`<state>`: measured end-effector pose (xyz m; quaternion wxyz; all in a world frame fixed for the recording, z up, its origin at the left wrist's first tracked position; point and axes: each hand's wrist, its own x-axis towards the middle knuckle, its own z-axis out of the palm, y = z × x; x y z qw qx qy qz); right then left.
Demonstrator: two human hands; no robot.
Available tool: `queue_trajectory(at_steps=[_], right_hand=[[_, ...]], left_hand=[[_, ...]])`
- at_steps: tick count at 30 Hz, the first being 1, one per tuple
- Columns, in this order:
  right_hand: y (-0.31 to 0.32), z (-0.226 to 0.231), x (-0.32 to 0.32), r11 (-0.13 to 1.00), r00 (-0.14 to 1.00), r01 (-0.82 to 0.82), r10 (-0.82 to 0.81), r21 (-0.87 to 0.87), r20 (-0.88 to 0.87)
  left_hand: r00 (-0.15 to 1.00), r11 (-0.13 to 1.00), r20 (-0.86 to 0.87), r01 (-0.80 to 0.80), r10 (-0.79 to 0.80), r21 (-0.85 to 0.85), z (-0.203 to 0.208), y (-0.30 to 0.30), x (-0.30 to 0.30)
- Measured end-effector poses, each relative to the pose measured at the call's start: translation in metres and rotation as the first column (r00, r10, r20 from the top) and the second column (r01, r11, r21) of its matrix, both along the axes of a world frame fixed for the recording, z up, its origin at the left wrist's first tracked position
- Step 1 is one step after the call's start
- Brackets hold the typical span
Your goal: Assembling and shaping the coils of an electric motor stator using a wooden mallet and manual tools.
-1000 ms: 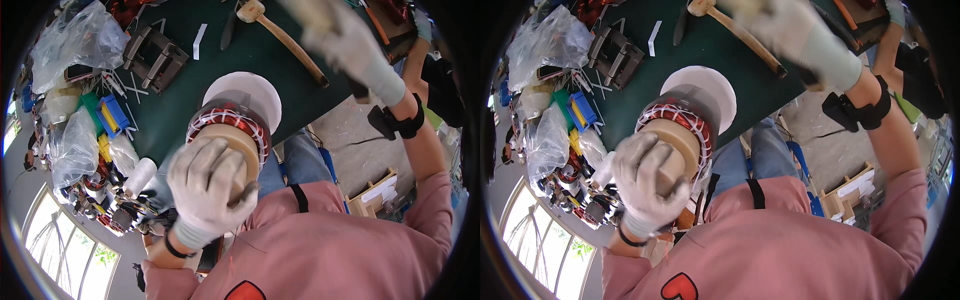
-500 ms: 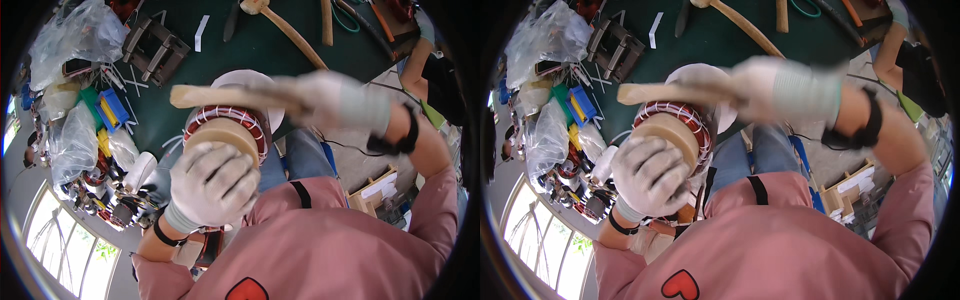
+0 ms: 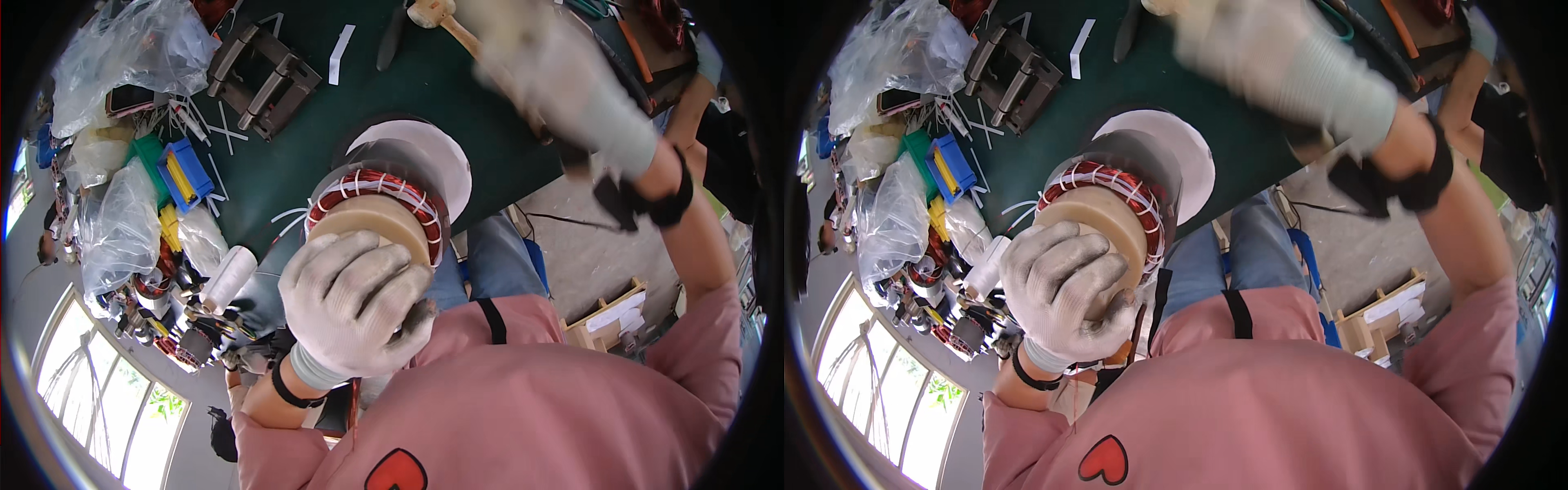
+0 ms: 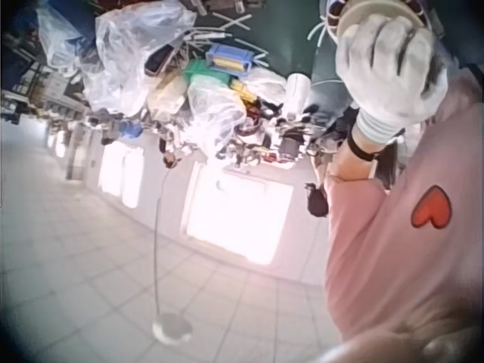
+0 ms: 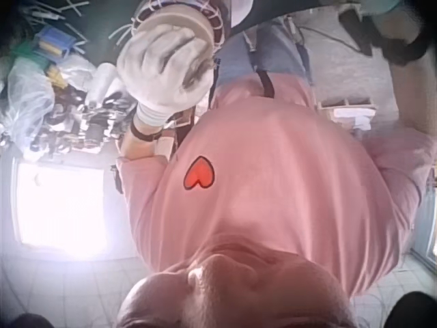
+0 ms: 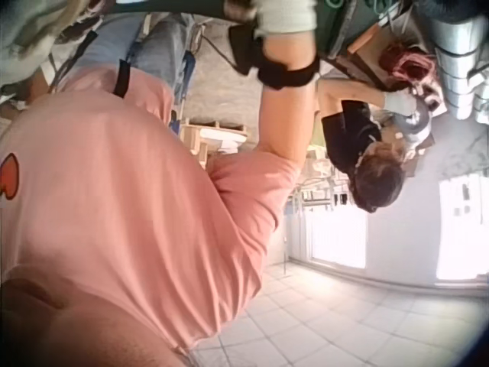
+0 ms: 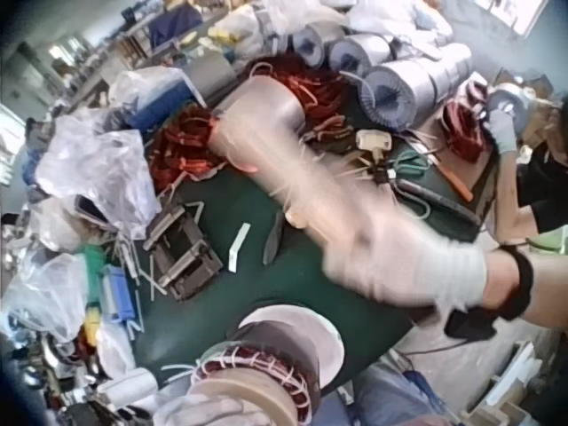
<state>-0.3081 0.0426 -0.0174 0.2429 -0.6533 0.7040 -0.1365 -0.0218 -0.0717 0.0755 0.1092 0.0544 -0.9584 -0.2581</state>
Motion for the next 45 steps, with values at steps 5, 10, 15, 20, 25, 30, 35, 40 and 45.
queue_trajectory(at_steps=[5,10,15,20,25,30,35,40,45], right_hand=[[-0.008,0.033,0.008,0.984,0.914,-0.176,0.177,-0.035,0.364],[0.032,0.006,0.04,0.995,0.975,0.085,-0.093,0.044,0.203],[-0.006,0.057,0.007,0.888,0.852,0.273,-0.402,0.37,0.336],[0.034,0.024,0.055,0.997,0.863,0.07,-0.083,0.046,0.499],[0.046,0.036,0.036,0.923,0.735,0.333,-0.382,0.193,0.56],[0.017,0.035,-0.012,0.573,0.453,0.813,-0.734,0.104,0.506],[0.039,0.002,0.014,0.886,0.682,0.456,-0.411,0.087,0.605],[0.014,0.039,0.004,0.677,0.5,0.686,-0.705,0.265,0.503],[0.046,0.026,0.075,0.98,0.754,0.121,-0.195,0.159,0.627]], left_hand=[[0.997,0.997,0.012,0.07,-0.07,0.023,0.0,-0.01,0.0],[0.993,0.993,0.002,0.118,-0.118,0.027,-0.001,-0.012,-0.004],[0.979,0.973,-0.002,0.204,-0.205,0.106,0.002,-0.021,-0.006],[0.953,0.946,-0.047,0.303,-0.299,0.116,0.002,-0.039,0.003],[0.771,0.586,0.199,-0.601,0.605,0.544,-0.02,-0.04,0.039],[0.857,0.431,0.501,-0.499,0.118,0.752,-0.001,-0.071,-0.008],[0.934,0.995,0.356,-0.063,0.032,0.076,0.035,-0.01,-0.01],[0.983,0.989,0.111,-0.137,0.143,-0.056,0.008,0.003,-0.004],[0.99,0.995,0.13,-0.049,0.059,-0.083,0.007,-0.004,-0.004]])
